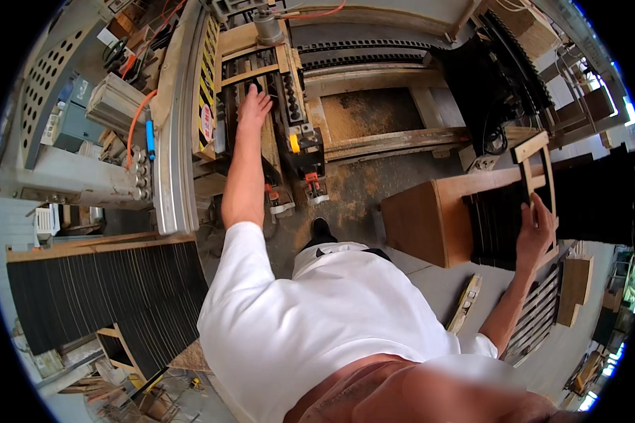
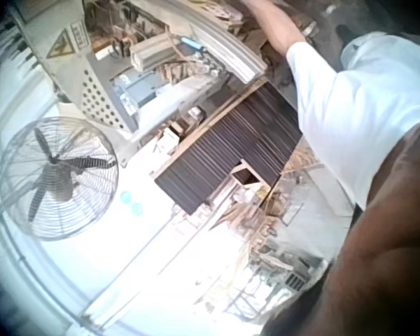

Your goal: The person repeatedly picks up small wooden frames and runs them against a stationary sanding machine to smooth the edges. They handle the frames one at a time, rotating them to sand different sides before placing them back on the workbench.

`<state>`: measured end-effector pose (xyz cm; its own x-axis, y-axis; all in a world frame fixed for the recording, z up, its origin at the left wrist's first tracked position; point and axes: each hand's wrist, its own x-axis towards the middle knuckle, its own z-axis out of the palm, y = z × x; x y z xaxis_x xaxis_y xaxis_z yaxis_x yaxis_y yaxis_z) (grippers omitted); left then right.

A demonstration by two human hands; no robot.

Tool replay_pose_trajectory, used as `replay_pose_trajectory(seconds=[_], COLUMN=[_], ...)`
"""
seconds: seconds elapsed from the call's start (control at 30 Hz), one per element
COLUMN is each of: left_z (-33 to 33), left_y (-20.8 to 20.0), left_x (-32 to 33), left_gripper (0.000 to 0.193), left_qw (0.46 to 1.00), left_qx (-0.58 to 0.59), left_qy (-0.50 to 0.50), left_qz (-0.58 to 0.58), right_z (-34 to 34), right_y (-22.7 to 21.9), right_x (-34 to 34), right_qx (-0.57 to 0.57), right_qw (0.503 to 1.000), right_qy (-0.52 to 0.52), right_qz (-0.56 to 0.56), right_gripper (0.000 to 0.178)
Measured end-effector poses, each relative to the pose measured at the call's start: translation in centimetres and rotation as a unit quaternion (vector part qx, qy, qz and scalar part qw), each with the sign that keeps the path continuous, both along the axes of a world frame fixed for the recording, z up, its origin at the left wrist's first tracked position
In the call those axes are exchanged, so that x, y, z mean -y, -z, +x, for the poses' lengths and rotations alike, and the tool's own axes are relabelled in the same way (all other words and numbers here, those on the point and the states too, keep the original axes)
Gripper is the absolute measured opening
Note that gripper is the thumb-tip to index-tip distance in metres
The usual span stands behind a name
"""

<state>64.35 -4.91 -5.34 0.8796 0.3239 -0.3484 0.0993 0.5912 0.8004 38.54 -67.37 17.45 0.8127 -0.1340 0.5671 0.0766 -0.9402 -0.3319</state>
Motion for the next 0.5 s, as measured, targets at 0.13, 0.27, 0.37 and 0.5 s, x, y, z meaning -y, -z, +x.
replay_pose_trajectory(seconds=[0.13,0.27,0.37,0.5], left_z=[6.2,6.8,3.7,-5.6], left_y=[0.1,1.1,0.9,2.1], left_x=[-0.4,-3.1,-1.7,1.6], left_gripper=[0.066,0.052,0.039,0.031], left_qw=[0.989,0.976,0.974,0.981], left_qx=[0.002,0.057,0.035,0.026], left_qy=[-0.105,-0.123,-0.123,-0.046], left_qz=[-0.107,-0.172,-0.187,-0.186], right_z=[3.4,9.4,14.6,21.4], right_y=[-0.5,0.9,3.4,8.0], right_x=[-8.3,-16.4,-21.9,-30.1], right_qx=[-0.026,-0.065,-0.05,-0.003], right_qw=[0.994,0.974,0.954,0.902], right_qy=[-0.095,-0.212,-0.295,-0.43], right_qz=[0.036,0.048,0.018,-0.041], right_gripper=[0.029,0.028,0.026,0.021])
